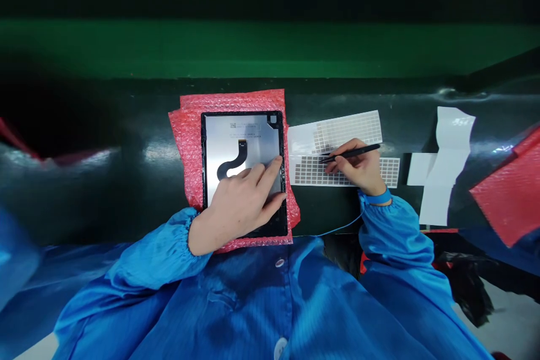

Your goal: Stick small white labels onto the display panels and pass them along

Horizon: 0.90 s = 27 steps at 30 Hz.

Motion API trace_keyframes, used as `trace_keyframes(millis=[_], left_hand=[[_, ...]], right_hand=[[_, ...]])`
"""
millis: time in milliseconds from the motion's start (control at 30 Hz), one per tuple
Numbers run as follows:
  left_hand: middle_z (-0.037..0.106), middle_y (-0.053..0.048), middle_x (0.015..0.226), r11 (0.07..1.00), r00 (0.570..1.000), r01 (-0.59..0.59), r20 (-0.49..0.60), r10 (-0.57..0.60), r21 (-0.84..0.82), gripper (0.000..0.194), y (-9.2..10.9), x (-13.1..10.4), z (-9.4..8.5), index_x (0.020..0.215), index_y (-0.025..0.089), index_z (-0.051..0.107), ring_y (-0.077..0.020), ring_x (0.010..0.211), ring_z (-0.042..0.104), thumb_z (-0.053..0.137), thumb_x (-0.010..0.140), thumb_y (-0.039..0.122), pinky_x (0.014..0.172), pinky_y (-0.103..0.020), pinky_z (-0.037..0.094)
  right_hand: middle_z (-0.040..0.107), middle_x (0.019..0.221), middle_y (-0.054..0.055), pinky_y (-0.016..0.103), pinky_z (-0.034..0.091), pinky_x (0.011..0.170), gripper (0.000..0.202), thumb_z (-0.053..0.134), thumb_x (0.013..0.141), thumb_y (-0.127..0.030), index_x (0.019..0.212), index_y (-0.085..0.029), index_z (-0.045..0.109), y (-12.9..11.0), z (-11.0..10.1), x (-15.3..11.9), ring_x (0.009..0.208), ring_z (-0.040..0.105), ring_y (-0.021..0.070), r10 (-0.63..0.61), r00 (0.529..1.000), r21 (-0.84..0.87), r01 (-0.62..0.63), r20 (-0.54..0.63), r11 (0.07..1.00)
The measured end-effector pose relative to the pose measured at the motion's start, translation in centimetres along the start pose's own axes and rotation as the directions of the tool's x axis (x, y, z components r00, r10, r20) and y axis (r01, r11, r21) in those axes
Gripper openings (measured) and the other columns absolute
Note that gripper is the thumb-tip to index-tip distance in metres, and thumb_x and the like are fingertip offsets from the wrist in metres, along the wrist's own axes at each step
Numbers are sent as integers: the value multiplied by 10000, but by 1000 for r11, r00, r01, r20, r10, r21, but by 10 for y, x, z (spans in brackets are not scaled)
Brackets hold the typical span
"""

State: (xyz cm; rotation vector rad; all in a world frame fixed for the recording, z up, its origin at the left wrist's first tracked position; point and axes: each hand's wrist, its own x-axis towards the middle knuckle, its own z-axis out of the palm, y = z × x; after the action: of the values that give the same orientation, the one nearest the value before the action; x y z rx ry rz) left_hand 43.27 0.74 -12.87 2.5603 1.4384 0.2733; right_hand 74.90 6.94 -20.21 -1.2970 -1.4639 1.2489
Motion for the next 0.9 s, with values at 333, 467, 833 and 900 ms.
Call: trace_keyframes(millis=[333, 467, 833, 900], left_hand=[[726, -89, 1036, 1000, 1000, 13, 21, -13, 8, 612, -1, 1, 1, 1528, 112, 496, -230, 802, 728, 503, 1047, 490, 519, -327, 394], [725, -91, 1039, 1000, 1000, 6, 20, -6, 2, 613, 0, 1, 2, 1530, 103, 494, -234, 798, 725, 493, 1053, 488, 523, -330, 380], [724, -115, 1060, 1000, 999, 15, 42, -14, -17, 623, -1, -1, 2, 1545, 116, 470, -240, 814, 722, 474, 1059, 506, 528, -309, 353], [723, -117, 1060, 1000, 999, 15, 43, -14, -23, 621, -1, 0, 2, 1543, 115, 475, -241, 817, 722, 477, 1058, 503, 529, -309, 358]], right_hand=[[739, 742, 30, 278, 603, 458, 231, 836, 842, -361, 894, -199, 680, -4, 7, -5, 558, 763, 204, 8, 996, -26, -6, 91, 1000], [748, 781, 31, 305, 640, 520, 235, 826, 853, -374, 913, -227, 653, -8, 10, 4, 622, 778, 208, 5, 1000, -25, -5, -5, 1000], [709, 686, -15, 287, 620, 495, 195, 813, 810, -246, 899, -234, 640, 1, 11, 23, 589, 758, 193, 21, 998, -107, -27, -53, 994], [709, 690, -14, 287, 619, 494, 209, 826, 808, -271, 897, -232, 642, 1, 11, 23, 585, 756, 193, 16, 999, -112, -22, -50, 993]])
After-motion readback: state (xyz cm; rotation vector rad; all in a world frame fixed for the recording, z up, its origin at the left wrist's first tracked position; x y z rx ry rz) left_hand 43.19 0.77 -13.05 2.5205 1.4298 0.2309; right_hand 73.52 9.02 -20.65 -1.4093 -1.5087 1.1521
